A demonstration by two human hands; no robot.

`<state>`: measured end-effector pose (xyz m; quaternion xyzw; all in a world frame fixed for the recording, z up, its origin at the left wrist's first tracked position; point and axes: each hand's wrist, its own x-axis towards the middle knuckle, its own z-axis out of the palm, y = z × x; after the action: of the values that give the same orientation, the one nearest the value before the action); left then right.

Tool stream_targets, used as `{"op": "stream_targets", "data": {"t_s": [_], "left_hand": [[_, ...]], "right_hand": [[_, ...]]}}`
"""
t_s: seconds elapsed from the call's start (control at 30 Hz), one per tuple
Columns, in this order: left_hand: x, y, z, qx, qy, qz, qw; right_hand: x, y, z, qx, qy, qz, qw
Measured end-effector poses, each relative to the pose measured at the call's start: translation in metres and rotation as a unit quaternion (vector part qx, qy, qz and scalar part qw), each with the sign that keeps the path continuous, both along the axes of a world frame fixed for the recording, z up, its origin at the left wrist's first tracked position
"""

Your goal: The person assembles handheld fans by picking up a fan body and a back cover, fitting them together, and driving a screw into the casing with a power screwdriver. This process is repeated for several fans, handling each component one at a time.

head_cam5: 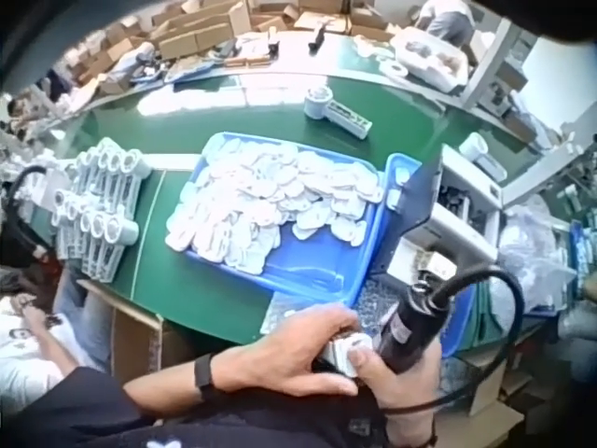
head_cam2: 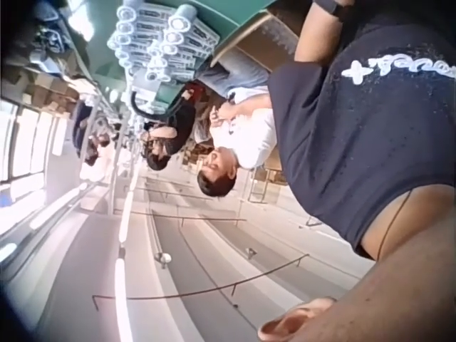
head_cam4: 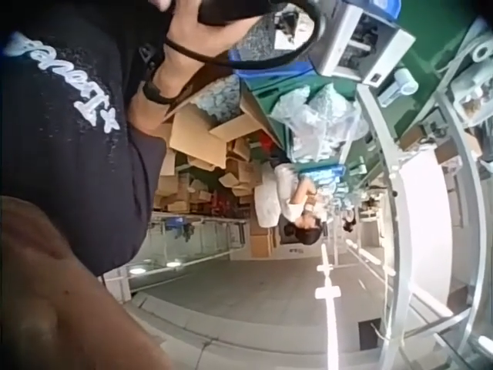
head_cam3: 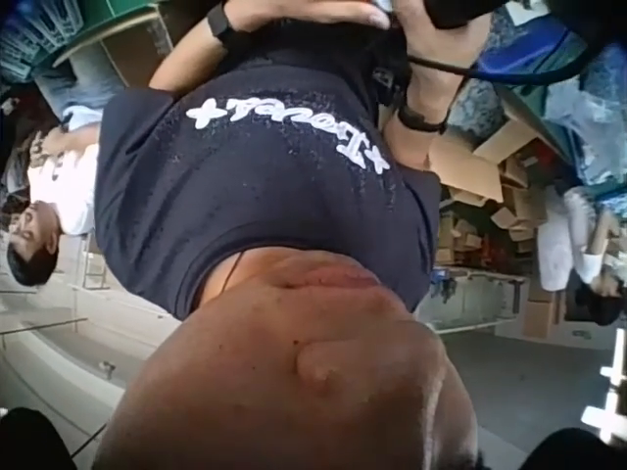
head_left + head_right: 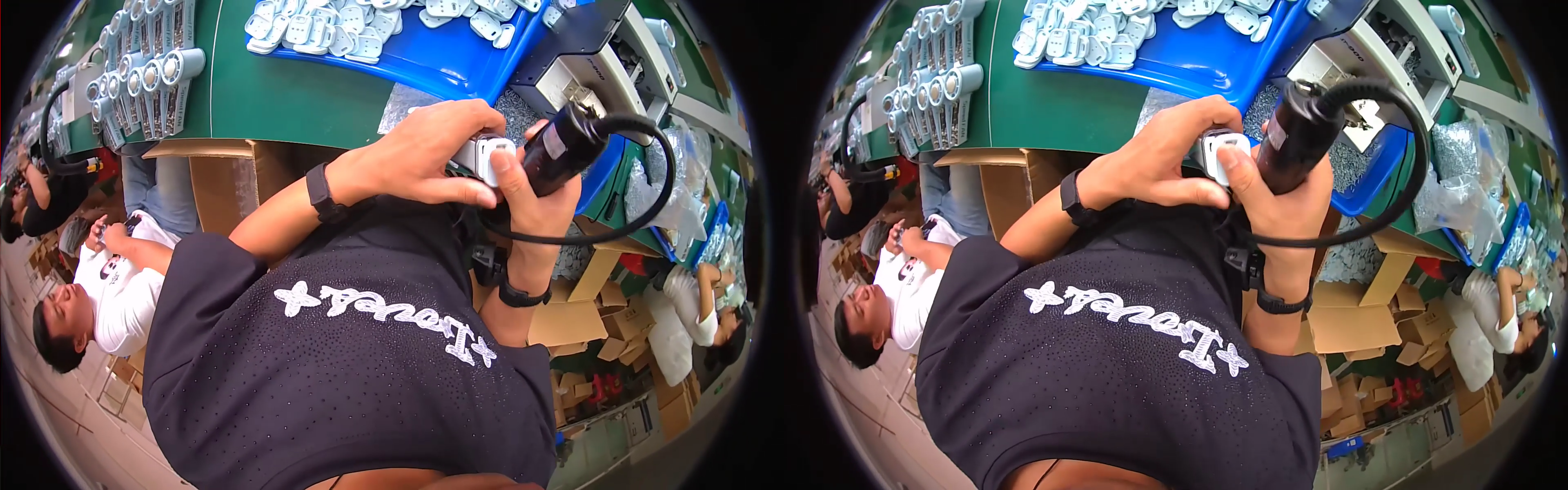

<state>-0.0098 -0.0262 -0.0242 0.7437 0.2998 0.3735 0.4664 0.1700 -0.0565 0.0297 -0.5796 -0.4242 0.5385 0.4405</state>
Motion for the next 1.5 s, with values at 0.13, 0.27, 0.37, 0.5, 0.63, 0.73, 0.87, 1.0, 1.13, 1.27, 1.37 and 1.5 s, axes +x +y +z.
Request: {"op": "stream_targets", "data": {"t_s": [0.13, 0.27, 0.37, 0.5, 0.63, 0.73, 0.87, 1.0, 1.13, 1.27, 1.37, 1.5], "left_hand": [[0.001, 0.0, 0.002, 0.009, -0.013, 0.002, 1.0], [0.005, 0.002, -0.002, 0.024, -0.006, 0.012, 1.0], [0.011, 0.004, -0.012, 0.058, -0.006, 0.015, 0.998], [0.015, 0.003, -0.021, 0.113, -0.029, -0.001, 0.993], [0.017, 0.004, -0.025, 0.118, -0.033, 0.004, 0.992], [0.015, 0.002, -0.027, 0.119, -0.024, 0.013, 0.993], [0.018, 0.003, -0.029, 0.14, -0.04, 0.035, 0.989], [0.016, 0.007, -0.023, 0.137, -0.033, 0.01, 0.99], [0.016, 0.007, -0.024, 0.138, -0.028, 0.017, 0.99], [0.018, 0.006, -0.026, 0.138, -0.047, 0.021, 0.989], [0.019, 0.004, -0.027, 0.131, -0.035, 0.017, 0.991], [0.02, 0.006, -0.025, 0.124, -0.033, 0.013, 0.992]], "right_hand": [[0.0, -0.01, 0.006, -0.09, 0.044, 0.021, 0.995], [-0.005, -0.005, -0.003, -0.011, 0.026, -0.043, 0.999], [0.004, 0.006, -0.005, 0.191, -0.061, -0.015, 0.98], [0.023, 0.033, 0.046, 0.379, 0.094, -0.106, 0.914], [0.044, 0.085, 0.027, 0.418, 0.022, -0.167, 0.893], [0.048, 0.081, 0.025, 0.37, 0.021, -0.131, 0.919], [0.035, 0.023, 0.068, 0.291, 0.163, -0.063, 0.941], [0.029, 0.002, 0.092, 0.326, 0.228, 0.016, 0.917], [0.02, 0.012, 0.085, 0.361, 0.25, 0.074, 0.895], [0.009, 0.013, 0.072, 0.354, 0.255, 0.05, 0.899], [0.005, 0.009, 0.069, 0.374, 0.245, 0.036, 0.894], [0.0, 0.003, 0.072, 0.412, 0.177, 0.062, 0.892]]}}
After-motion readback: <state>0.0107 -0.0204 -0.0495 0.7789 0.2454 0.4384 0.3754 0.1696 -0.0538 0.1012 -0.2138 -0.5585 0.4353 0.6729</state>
